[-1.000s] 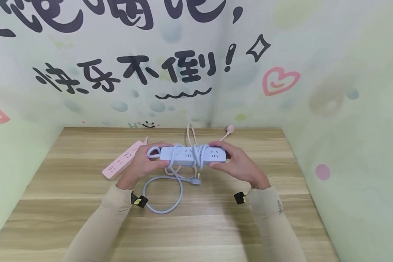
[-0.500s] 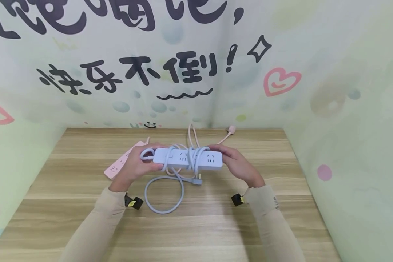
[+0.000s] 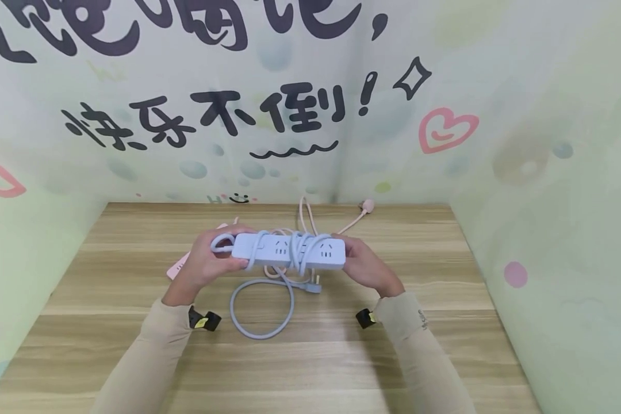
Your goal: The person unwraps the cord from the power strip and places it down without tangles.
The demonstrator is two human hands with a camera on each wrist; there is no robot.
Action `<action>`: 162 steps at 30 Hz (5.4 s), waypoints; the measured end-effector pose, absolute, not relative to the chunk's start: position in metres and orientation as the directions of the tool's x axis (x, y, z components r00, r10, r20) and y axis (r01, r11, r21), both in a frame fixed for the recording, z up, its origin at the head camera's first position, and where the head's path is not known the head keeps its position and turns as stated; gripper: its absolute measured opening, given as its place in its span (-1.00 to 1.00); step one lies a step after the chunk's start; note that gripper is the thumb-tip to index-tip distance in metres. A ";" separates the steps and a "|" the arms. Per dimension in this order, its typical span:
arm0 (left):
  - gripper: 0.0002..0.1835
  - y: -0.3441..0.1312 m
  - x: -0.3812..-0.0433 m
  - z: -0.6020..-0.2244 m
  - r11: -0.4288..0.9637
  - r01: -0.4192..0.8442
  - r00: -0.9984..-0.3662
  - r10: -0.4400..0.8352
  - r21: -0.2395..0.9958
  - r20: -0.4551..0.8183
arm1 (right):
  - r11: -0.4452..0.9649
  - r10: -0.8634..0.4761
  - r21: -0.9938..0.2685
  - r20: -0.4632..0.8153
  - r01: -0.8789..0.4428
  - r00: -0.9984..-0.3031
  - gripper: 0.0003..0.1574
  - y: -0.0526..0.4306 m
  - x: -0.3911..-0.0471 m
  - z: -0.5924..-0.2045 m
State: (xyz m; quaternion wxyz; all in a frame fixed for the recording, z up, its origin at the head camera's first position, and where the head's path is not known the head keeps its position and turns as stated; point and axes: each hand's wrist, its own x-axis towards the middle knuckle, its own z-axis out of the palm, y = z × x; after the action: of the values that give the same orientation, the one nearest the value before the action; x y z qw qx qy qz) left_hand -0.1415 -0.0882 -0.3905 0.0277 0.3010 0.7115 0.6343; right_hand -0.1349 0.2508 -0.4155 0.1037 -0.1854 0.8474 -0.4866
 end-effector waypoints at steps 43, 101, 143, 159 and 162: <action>-0.56 -0.112 -0.140 -0.400 0.067 0.395 -0.868 0.353 0.916 0.349 | 0.085 -0.261 -0.904 0.385 -0.419 -0.885 -0.88 0.242 -0.108 -0.342; -0.57 -0.119 -0.127 -0.426 0.134 0.353 -0.873 0.403 0.926 0.274 | 0.511 -0.020 -0.787 0.391 -0.346 -0.920 -0.71 0.242 -0.115 -0.331; -0.48 -0.124 -0.130 -0.426 -0.298 0.321 -0.946 -0.055 0.899 0.319 | 0.607 -0.288 -0.788 -0.104 -0.097 -0.952 -0.71 0.282 -0.107 -0.386; -0.42 -0.124 -0.122 -0.432 -0.174 0.339 -0.903 0.217 0.925 0.371 | 0.682 -0.238 -0.725 -0.091 -0.100 -0.967 -0.63 0.270 -0.153 -0.422; -0.46 -0.124 -0.122 -0.434 -0.139 0.343 -0.888 0.274 0.929 0.369 | 0.677 -0.221 -0.729 -0.072 -0.099 -0.973 -0.63 0.265 -0.158 -0.417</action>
State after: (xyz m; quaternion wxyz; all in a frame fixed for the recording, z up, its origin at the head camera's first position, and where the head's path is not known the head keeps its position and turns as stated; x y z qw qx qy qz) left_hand -0.1216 -0.1244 -0.4343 -0.0243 0.2353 0.6555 0.7172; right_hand -0.1581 0.2654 -0.4175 0.0774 -0.0877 0.9124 -0.3921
